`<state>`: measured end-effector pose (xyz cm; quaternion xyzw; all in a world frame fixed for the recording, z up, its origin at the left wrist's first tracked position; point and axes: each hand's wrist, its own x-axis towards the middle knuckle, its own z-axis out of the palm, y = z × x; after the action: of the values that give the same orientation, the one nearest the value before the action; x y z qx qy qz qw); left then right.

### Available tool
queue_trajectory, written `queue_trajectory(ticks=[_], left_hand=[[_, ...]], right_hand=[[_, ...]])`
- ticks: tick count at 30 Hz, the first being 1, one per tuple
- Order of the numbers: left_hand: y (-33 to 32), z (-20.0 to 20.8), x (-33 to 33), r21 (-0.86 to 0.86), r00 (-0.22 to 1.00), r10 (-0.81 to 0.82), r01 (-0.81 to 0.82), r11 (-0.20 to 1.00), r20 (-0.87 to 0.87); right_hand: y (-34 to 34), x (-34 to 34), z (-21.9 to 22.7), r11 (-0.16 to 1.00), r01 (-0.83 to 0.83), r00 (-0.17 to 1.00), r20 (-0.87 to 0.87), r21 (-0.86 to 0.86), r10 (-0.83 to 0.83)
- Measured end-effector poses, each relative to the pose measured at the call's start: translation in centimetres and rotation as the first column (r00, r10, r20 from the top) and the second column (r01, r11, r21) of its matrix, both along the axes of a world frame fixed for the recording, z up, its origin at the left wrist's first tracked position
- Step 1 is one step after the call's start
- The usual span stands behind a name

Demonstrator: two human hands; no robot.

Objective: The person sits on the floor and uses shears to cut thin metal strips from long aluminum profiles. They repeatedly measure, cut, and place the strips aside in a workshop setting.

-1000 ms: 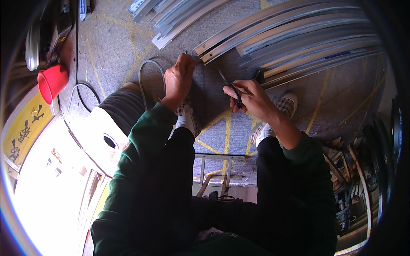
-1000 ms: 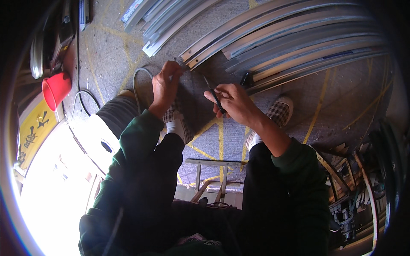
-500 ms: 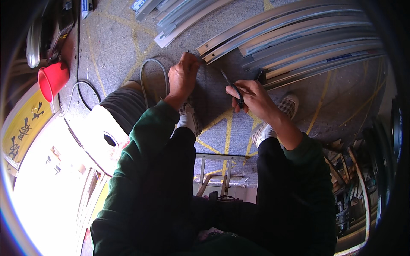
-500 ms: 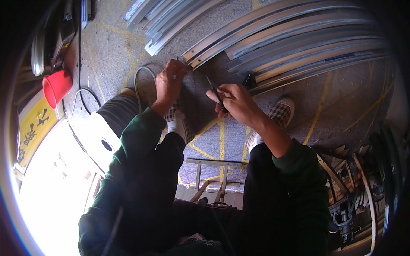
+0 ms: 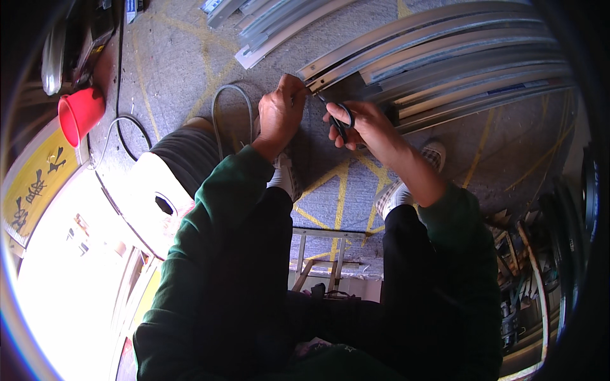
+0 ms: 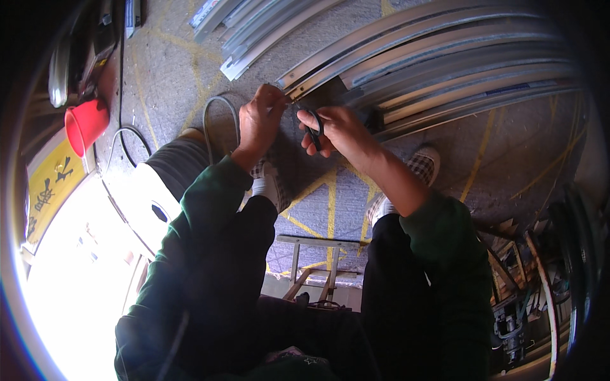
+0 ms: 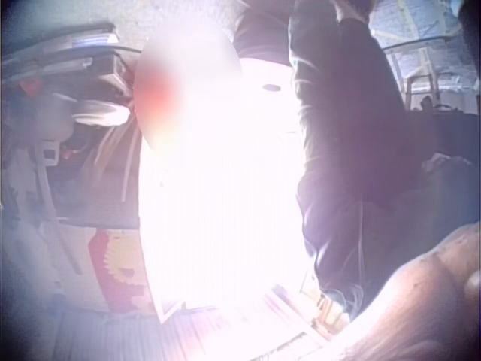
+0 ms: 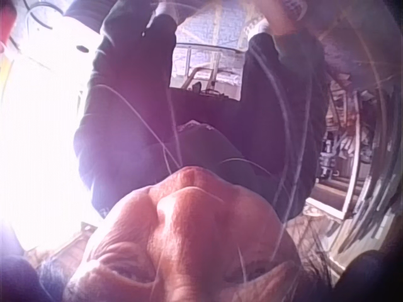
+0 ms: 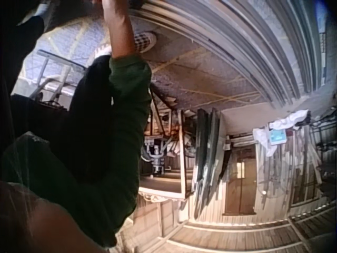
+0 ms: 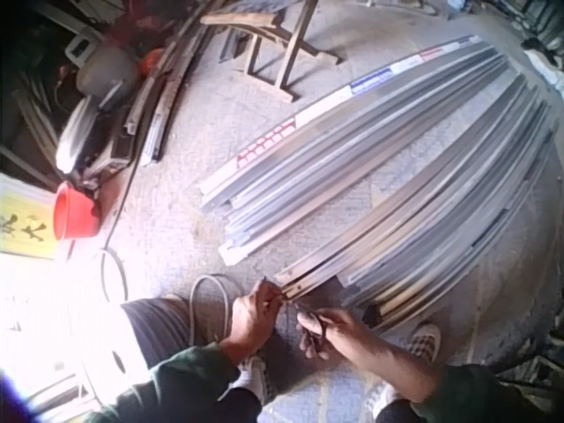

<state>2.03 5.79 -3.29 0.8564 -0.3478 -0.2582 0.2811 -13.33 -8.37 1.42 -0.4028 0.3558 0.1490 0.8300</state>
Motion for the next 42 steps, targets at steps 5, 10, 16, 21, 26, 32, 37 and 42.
queue_trajectory(ticks=[5, 10, 16, 21, 26, 32, 37, 42], left_hand=[[-0.3, 0.1, -0.1, 0.016, 1.0, 0.015, -0.015, 1.0, 0.009], [-0.2, 0.0, -0.1, -0.012, 1.0, 0.025, -0.025, 1.0, 0.015], [0.0, -0.1, -0.1, -0.013, 1.0, 0.007, -0.007, 1.0, 0.007], [0.6, -0.3, -0.1, -0.045, 0.999, -0.011, 0.013, 0.999, 0.046], [1.4, 0.0, 0.1, 0.049, 0.999, -0.031, 0.03, 0.998, 0.011], [1.8, 0.6, 0.1, 0.072, 0.999, -0.023, 0.021, 0.997, 0.028], [1.5, 0.6, 0.1, 0.061, 0.999, -0.011, 0.008, 0.998, 0.047], [1.4, 0.7, 0.0, 0.044, 0.998, -0.009, 0.007, 0.999, 0.06]], right_hand=[[0.1, 0.9, -1.0, 1.0, 0.017, 1.0, 0.019, 0.021, -0.017], [0.3, 1.3, -1.6, 1.0, 0.019, 0.999, 0.04, 0.004, -0.019], [0.7, 1.0, -1.2, 0.996, 0.086, 0.996, 0.025, -0.037, -0.085], [-1.8, -0.9, -1.2, 0.951, 0.245, 0.966, -0.039, -0.187, -0.256], [-10.4, -3.5, -2.6, 0.823, 0.488, 0.861, 0.007, -0.291, -0.508], [-15.5, -3.7, -2.4, 0.74, 0.547, 0.809, 0.018, -0.391, -0.588], [-6.2, -3.1, -0.7, 0.954, 0.273, 0.955, -0.086, -0.122, -0.285], [-3.0, -1.2, 0.0, 0.966, 0.258, 0.963, -0.081, -0.015, -0.258]])
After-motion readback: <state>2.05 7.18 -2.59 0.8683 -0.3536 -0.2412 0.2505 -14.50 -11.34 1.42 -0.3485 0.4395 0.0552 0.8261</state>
